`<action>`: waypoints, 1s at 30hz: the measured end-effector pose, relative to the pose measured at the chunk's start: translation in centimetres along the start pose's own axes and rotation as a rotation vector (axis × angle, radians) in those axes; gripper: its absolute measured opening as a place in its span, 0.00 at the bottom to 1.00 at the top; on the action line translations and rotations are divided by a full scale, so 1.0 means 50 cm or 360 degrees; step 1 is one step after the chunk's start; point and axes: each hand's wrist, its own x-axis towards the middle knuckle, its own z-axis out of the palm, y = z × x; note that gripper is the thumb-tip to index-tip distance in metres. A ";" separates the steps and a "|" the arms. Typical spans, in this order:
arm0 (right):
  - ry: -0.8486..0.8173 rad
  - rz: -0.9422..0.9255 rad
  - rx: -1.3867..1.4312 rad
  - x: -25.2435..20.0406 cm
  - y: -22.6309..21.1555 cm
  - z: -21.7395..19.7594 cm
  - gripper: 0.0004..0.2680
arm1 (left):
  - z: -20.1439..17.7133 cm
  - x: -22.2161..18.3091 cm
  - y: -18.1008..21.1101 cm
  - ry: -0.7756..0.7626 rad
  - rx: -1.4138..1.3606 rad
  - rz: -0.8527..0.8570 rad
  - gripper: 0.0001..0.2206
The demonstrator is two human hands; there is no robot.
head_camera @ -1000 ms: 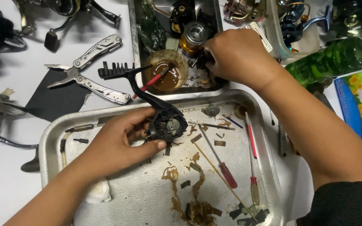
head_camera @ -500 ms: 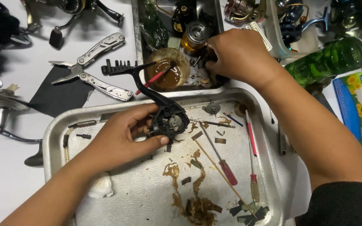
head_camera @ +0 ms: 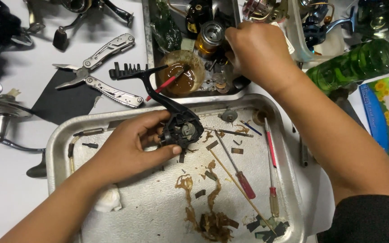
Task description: Disassembling and reassembling the internal gear mechanism of a fishing reel on a work tray.
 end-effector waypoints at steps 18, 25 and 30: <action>-0.1160 -0.0161 0.0271 0.046 -0.061 -0.099 0.10 | -0.001 0.001 0.002 0.0016 -0.0015 0.0039 0.34; -0.0931 -0.0186 0.0249 0.036 -0.051 -0.047 0.06 | -0.002 0.000 0.001 0.0005 -0.0098 0.0048 0.35; -0.0795 -0.0187 0.0256 0.026 -0.043 -0.080 0.05 | 0.004 0.006 -0.011 0.0049 -0.0266 0.0176 0.31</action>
